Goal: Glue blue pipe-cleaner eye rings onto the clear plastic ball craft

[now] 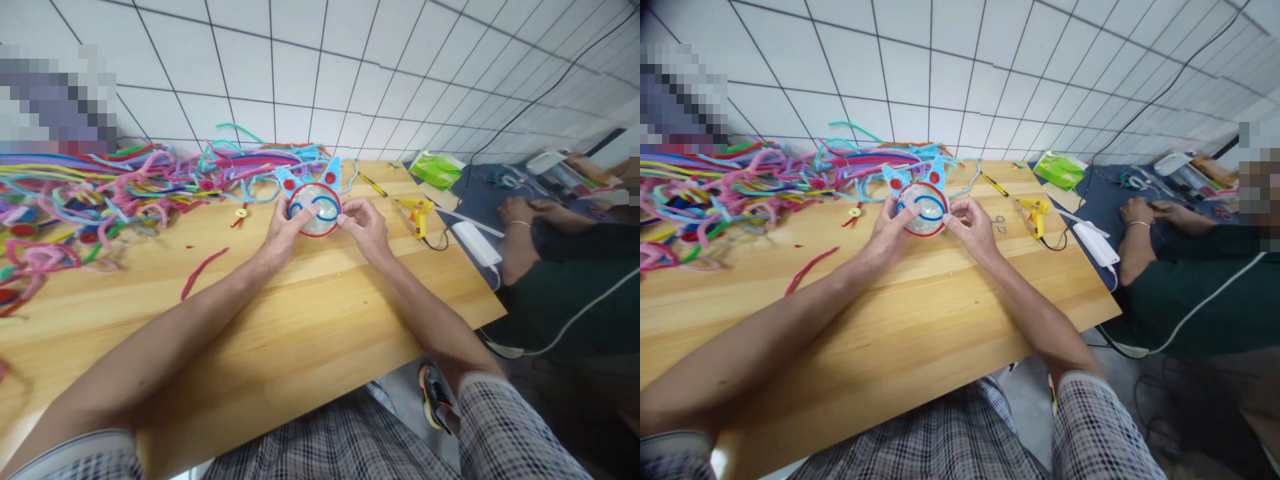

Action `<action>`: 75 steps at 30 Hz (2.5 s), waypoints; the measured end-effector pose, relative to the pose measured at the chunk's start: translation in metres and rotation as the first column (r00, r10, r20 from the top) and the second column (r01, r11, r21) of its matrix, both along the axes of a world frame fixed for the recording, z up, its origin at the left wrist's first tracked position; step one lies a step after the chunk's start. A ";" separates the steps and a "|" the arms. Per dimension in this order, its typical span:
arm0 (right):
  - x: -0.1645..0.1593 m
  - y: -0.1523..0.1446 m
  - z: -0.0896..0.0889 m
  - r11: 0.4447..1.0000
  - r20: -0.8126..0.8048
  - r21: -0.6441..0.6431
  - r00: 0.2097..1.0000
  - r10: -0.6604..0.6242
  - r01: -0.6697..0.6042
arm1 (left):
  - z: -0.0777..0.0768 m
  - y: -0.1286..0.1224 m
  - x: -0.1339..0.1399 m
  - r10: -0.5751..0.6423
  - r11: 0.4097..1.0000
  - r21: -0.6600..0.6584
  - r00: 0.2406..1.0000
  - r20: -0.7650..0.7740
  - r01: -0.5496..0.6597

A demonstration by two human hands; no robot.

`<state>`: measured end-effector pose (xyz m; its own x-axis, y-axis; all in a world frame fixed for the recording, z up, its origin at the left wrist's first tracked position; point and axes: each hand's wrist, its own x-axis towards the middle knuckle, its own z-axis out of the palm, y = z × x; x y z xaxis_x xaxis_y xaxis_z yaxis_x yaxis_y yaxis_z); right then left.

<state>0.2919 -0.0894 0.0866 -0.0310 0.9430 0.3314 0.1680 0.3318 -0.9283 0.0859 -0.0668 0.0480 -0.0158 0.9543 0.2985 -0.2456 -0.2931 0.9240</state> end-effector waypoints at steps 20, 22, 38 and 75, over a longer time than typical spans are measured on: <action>0.001 0.004 -0.004 0.998 -0.051 -0.053 0.998 0.027 -0.029 | 0.008 -0.004 -0.007 -0.106 0.987 -0.107 0.987 0.124 0.120; 0.001 0.005 -0.004 0.997 -0.059 -0.058 0.997 0.039 -0.042 | 0.007 -0.004 -0.007 -0.104 0.988 -0.102 0.986 0.129 0.118; -0.006 0.005 -0.001 0.962 -0.264 -0.199 0.956 0.128 -0.184 | 0.005 -0.001 -0.005 -0.024 0.991 -0.126 0.990 0.136 0.041; -0.010 0.003 -0.005 0.960 -0.278 -0.220 0.954 0.108 -0.173 | 0.007 -0.003 -0.007 -0.035 0.994 -0.103 0.997 0.066 0.042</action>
<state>0.2821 -0.0868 0.0812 -0.1118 0.9875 0.1111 -0.1230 0.0972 -0.9876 0.0788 -0.0703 0.0554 0.0056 0.9805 0.1966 -0.3146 -0.1849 0.9310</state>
